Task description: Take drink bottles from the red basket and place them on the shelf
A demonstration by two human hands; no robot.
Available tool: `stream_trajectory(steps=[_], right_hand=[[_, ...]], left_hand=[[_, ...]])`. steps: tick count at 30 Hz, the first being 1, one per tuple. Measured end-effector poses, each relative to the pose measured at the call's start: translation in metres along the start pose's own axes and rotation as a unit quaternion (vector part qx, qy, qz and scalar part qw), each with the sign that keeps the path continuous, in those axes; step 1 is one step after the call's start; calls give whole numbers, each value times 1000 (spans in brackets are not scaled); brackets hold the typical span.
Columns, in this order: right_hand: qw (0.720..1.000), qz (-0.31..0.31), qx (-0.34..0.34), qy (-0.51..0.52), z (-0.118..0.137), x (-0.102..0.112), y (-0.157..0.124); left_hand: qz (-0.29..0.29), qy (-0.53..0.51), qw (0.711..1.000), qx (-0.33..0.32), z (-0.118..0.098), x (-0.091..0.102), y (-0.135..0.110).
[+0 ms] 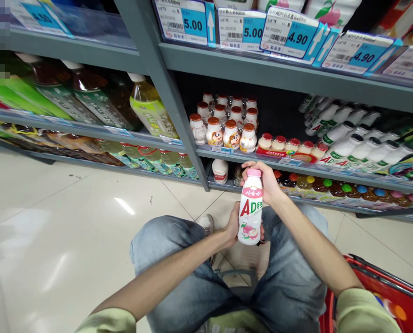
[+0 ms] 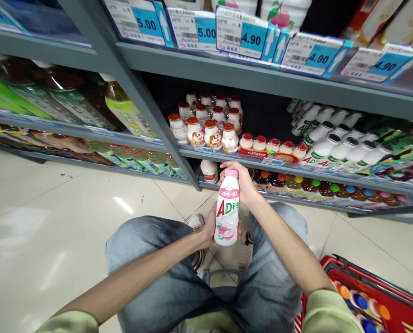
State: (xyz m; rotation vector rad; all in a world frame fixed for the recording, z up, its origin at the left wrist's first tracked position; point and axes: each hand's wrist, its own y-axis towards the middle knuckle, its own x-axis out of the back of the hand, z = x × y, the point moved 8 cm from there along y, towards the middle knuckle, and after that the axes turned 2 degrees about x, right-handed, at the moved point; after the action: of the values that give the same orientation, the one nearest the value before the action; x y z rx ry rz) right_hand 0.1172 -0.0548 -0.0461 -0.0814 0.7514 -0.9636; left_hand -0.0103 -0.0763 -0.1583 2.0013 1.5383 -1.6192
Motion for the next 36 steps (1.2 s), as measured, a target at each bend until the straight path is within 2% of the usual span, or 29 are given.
stream_trajectory(steps=[7, 12, 18, 25, 28, 36], right_hand=[[999, -14, -6, 32, -3, 7, 2], [1000, -29, -10, -4, -4, 8, 3], [999, -11, -9, -33, -1, 3, 0], [1000, 9, 5, 26, 1, 2, 0], [999, -1, -5, 33, -1, 6, 2], [1000, -16, -9, -9, -2, 8, 3]], left_hand=[[8, -6, 1000, 1, 1, 1, 1], [-10, 6, 1000, 6, 2, 4, 4], [-10, 11, 1000, 5, 1, 2, 2], [-10, 7, 1000, 2, 1, 2, 1], [-5, 5, 1000, 4, 3, 2, 2], [-24, 22, 999, 3, 0, 0, 2]])
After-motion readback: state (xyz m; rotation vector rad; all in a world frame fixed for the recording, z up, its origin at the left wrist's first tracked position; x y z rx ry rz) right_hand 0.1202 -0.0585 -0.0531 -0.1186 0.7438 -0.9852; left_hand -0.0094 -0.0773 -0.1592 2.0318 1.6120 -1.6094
